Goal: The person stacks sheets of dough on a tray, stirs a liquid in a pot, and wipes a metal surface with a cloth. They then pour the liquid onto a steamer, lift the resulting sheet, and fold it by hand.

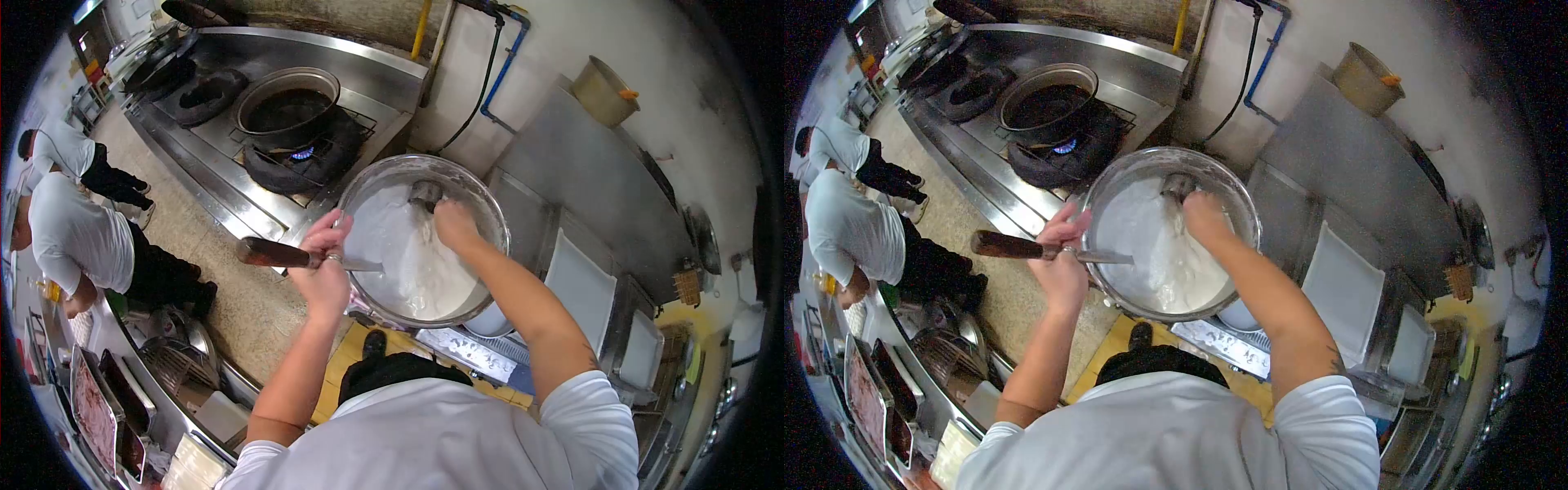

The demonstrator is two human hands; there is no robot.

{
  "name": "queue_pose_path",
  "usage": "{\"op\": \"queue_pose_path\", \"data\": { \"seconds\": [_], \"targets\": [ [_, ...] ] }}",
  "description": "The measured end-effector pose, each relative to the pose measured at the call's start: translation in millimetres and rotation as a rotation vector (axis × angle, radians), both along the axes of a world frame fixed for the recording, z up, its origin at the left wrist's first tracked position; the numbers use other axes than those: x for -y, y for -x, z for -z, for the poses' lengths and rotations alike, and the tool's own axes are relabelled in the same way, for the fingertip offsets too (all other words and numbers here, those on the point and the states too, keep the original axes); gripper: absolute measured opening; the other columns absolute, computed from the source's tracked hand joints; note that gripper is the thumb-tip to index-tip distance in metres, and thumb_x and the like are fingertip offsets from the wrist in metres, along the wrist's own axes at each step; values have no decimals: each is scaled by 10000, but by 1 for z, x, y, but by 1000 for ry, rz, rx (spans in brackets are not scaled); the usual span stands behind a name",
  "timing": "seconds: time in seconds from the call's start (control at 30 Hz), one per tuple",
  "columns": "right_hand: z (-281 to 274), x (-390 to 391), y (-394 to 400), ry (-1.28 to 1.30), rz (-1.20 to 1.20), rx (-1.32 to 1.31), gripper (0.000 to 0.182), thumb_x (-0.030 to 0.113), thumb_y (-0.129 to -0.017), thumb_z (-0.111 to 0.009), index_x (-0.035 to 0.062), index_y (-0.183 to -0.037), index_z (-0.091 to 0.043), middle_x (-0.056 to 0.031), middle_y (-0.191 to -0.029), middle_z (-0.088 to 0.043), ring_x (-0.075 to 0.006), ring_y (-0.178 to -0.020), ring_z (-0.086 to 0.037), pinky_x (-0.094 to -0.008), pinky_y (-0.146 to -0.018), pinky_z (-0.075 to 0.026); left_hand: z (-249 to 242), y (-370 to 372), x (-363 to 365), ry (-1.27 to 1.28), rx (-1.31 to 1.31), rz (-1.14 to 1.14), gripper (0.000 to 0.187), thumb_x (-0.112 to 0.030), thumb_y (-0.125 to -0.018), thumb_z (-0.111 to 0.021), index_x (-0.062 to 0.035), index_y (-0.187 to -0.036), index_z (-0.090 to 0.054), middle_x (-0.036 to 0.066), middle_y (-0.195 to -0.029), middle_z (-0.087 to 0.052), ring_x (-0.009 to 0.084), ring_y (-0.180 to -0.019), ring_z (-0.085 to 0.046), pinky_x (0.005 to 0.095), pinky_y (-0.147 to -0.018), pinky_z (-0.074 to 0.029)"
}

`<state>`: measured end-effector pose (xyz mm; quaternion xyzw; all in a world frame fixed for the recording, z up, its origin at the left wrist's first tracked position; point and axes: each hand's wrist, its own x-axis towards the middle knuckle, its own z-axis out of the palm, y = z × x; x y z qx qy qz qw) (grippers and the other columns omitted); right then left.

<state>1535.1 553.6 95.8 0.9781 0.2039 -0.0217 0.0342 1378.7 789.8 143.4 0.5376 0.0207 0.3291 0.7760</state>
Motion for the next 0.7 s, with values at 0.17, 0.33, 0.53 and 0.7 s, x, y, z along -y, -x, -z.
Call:
{"op": "queue_pose_path", "data": {
  "seconds": [0.17,0.33,0.53,0.7],
  "targets": [
    [46,-8,0,-127,53,-84,212,34,-881,-578,-67,-996,-724,-269,-1037,-716,-426,-971,-715,-501,-894,-577,6,8,11,-94,38,8,328,246,-783,-419,26,-941,-604,246,-1303,-625,395,-1187,-665,424,-1016,-532],
    [44,-19,6,-197,194,-351,232,61,-826,-624,-86,-983,-712,-312,-1039,-707,-433,-1007,-706,-480,-850,-583,15,6,10,-112,77,36,327,228,-798,-434,11,-971,-607,232,-1305,-629,363,-1223,-641,410,-1017,-524],
    [8,1,24,-492,351,-548,187,122,-879,-655,-49,-924,-715,-186,-865,-720,-302,-769,-695,-412,-693,-553,30,10,4,-247,-62,21,303,166,-851,-547,-16,-1082,-618,200,-1351,-612,289,-1260,-599,411,-1092,-443],
    [-42,36,47,-615,358,-707,187,150,-915,-695,-21,-842,-679,-67,-750,-642,-146,-648,-569,-334,-585,-478,45,17,5,-431,-122,-56,393,93,-854,-679,-10,-1215,-564,183,-1304,-612,264,-1237,-578,394,-1084,-430]
  ]
}}
